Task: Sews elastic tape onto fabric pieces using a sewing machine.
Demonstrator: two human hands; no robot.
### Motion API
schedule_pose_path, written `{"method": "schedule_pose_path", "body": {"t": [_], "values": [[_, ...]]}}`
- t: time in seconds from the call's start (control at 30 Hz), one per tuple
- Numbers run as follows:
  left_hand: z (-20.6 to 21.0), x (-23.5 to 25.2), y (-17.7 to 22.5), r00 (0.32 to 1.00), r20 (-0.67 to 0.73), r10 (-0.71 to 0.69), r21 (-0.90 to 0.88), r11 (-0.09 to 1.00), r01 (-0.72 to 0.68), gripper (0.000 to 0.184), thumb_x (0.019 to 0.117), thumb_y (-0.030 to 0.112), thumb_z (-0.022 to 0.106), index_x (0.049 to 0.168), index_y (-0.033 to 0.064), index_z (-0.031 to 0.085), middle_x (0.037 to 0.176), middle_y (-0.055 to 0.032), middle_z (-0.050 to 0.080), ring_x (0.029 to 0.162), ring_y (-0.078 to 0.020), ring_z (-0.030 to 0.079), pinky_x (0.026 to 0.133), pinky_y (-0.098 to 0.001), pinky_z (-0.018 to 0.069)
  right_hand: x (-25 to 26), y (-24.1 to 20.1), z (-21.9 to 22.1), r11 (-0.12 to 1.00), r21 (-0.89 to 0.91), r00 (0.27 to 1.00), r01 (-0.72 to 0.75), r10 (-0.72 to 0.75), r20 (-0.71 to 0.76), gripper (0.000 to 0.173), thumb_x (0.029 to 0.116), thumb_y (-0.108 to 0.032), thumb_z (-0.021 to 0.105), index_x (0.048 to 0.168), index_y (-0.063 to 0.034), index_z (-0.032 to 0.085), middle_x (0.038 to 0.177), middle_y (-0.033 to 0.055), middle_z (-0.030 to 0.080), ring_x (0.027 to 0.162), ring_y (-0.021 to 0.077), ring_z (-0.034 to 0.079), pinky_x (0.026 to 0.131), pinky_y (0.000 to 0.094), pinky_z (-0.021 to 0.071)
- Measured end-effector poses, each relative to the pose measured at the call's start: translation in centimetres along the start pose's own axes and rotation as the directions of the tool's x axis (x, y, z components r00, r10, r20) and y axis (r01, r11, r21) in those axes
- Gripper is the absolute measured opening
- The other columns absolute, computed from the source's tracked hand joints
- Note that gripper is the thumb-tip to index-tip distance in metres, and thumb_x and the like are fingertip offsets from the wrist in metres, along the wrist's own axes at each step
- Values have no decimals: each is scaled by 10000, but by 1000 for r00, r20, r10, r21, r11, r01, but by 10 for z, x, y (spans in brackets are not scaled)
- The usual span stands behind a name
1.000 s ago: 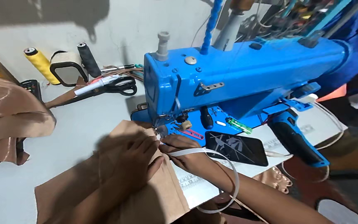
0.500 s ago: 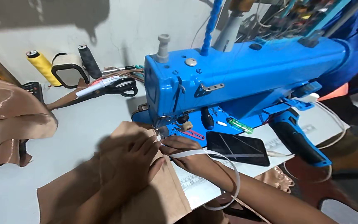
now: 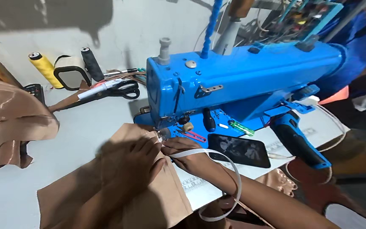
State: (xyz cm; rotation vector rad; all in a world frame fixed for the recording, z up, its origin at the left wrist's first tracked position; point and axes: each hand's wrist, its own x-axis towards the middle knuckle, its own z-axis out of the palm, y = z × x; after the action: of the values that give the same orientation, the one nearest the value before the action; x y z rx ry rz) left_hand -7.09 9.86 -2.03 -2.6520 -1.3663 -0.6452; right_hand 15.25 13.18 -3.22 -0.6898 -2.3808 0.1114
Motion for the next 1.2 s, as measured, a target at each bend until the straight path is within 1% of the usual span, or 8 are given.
{"method": "schedule_pose_path", "body": {"t": [0.13, 0.3, 0.43, 0.7, 0.8, 0.93, 1.07, 1.2], "values": [[-2, 0, -1, 1000, 20, 13, 38, 999, -14, 522, 1051, 466, 383, 1261, 99, 690, 1327, -100, 678, 1231, -304, 644, 924, -527, 537, 1, 0, 1, 1000, -6, 1000, 18, -18, 2, 234, 993, -74, 563, 1129, -67, 753, 1187, 104, 744, 1172, 268, 679, 1005, 363, 541], [2, -1, -1, 1000, -2, 16, 9, 1000, -16, 514, 1059, 460, 389, 1265, 96, 688, 1336, -105, 671, 1243, -305, 633, 963, -534, 513, 2, -1, 2, 1000, -20, 1000, 19, -19, -11, 218, 1006, -69, 564, 1118, -68, 751, 1169, 97, 748, 1155, 246, 685, 1001, 324, 541], [1, 0, -1, 1000, 6, 15, 27, 1000, -16, 513, 1056, 455, 386, 1264, 102, 694, 1338, -91, 676, 1251, -297, 631, 974, -535, 504, 1, -1, 2, 1000, -13, 1000, 1, -1, -4, 222, 1009, -72, 566, 1128, -72, 752, 1182, 105, 742, 1160, 248, 682, 1001, 328, 542], [1, -2, -1, 999, 5, 42, 86, 995, -42, 527, 1067, 450, 357, 1275, 91, 683, 1356, -89, 670, 1266, -289, 625, 959, -519, 509, 1, -2, 5, 1000, -19, 999, -3, 3, -38, 209, 995, -75, 587, 1108, -70, 764, 1160, 102, 752, 1130, 245, 696, 975, 326, 555], [0, -2, -1, 999, 16, 40, 93, 995, -41, 528, 1070, 448, 352, 1281, 91, 679, 1363, -86, 666, 1264, -287, 626, 954, -518, 512, 2, -3, 4, 1000, -31, 1000, -3, 2, -30, 212, 987, -66, 593, 1113, -70, 764, 1159, 101, 753, 1129, 246, 697, 972, 325, 557], [0, -1, 0, 999, 12, 42, 86, 995, -43, 530, 1069, 446, 354, 1274, 82, 680, 1358, -94, 666, 1247, -295, 635, 941, -517, 519, 1, -2, 4, 999, -32, 1000, 4, -5, -24, 215, 997, -67, 580, 1118, -74, 757, 1169, 94, 748, 1143, 242, 688, 986, 319, 548], [-2, 0, 1, 998, 22, 51, 112, 992, -53, 535, 1069, 444, 342, 1272, 80, 677, 1350, -95, 667, 1226, -289, 643, 922, -517, 522, 2, -3, 0, 1000, -20, 1000, -3, 3, 6, 233, 981, -51, 584, 1132, -77, 760, 1184, 92, 744, 1153, 250, 683, 986, 334, 549], [-3, 0, 2, 999, 34, 39, 126, 991, -43, 539, 1075, 439, 329, 1291, 81, 669, 1364, -96, 659, 1231, -289, 644, 927, -521, 527, 3, -2, 1, 1000, -26, 1000, -5, 5, 8, 236, 989, -55, 579, 1138, -77, 760, 1186, 91, 745, 1149, 247, 687, 989, 332, 547]]}}
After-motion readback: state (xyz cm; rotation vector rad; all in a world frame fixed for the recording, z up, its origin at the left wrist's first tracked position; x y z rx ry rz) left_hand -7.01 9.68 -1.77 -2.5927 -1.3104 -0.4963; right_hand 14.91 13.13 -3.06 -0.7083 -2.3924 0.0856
